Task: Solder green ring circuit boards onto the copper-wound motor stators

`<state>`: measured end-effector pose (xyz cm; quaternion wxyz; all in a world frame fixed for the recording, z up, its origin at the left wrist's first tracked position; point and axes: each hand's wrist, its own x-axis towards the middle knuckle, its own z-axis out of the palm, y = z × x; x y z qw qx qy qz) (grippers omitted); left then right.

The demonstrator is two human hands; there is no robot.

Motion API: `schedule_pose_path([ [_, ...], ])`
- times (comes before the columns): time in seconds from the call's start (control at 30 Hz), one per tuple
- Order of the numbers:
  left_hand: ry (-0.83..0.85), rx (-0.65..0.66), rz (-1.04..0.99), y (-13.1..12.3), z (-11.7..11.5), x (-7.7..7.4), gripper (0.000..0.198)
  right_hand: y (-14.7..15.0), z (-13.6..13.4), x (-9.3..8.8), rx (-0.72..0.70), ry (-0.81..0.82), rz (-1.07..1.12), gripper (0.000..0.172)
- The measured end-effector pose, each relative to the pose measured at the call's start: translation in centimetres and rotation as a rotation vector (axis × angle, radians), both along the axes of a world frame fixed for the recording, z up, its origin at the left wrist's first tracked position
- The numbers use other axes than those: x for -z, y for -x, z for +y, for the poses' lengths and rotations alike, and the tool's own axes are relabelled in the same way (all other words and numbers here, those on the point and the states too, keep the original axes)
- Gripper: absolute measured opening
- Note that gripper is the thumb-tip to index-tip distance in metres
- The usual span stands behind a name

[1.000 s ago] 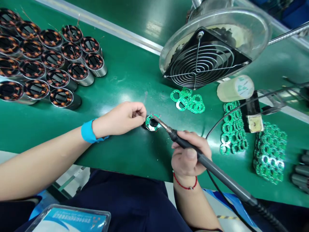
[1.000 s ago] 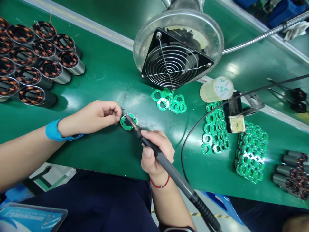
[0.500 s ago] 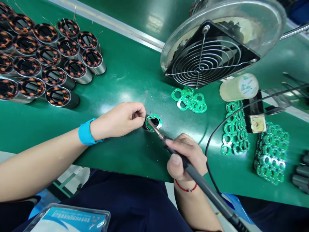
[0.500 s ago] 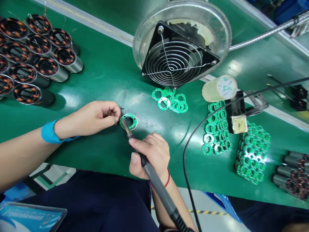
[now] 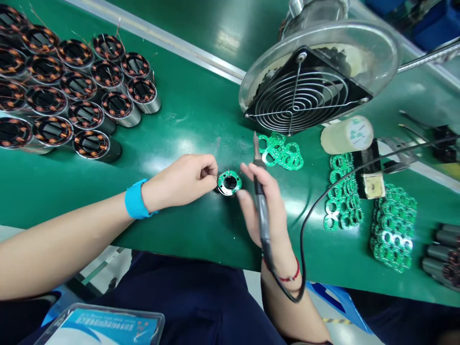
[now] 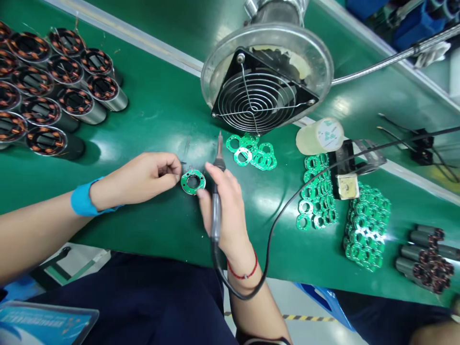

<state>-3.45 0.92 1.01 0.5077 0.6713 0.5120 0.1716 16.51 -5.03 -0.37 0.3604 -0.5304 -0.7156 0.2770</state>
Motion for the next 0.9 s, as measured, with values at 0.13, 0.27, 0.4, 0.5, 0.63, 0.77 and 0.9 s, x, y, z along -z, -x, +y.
schedule_pose_path([
  [0.13,-0.006,-0.009,0.027,0.0,-0.1,0.0,0.007,0.1,0.9,0.2,-0.168,0.082,-0.005,0.065],
  [0.27,0.016,-0.075,-0.03,0.2,-0.4,-0.2,0.013,0.3,1.3,1.5,-0.134,-0.015,-0.002,0.055],
  [0.4,0.187,0.001,-0.156,0.3,-0.9,-0.4,0.04,0.9,1.1,1.6,-0.073,-0.191,-0.011,0.051],
  [0.5,0.369,0.008,-0.353,0.2,-1.2,-0.7,0.034,1.2,0.7,0.4,-0.079,-0.237,0.008,0.052],
  [0.63,0.533,-0.057,-0.502,0.3,-1.4,-1.2,0.033,0.9,0.3,-1.2,-0.07,-0.194,0.102,0.046],
  [0.77,0.415,0.01,-0.416,0.2,-1.8,-1.3,0.037,0.3,0.3,-1.7,-0.013,-0.333,-0.023,0.034],
  [0.9,-0.21,-0.022,-0.108,0.3,-2.5,-0.7,0.041,0.6,0.0,-1.5,0.037,-0.302,-0.079,0.023],
])
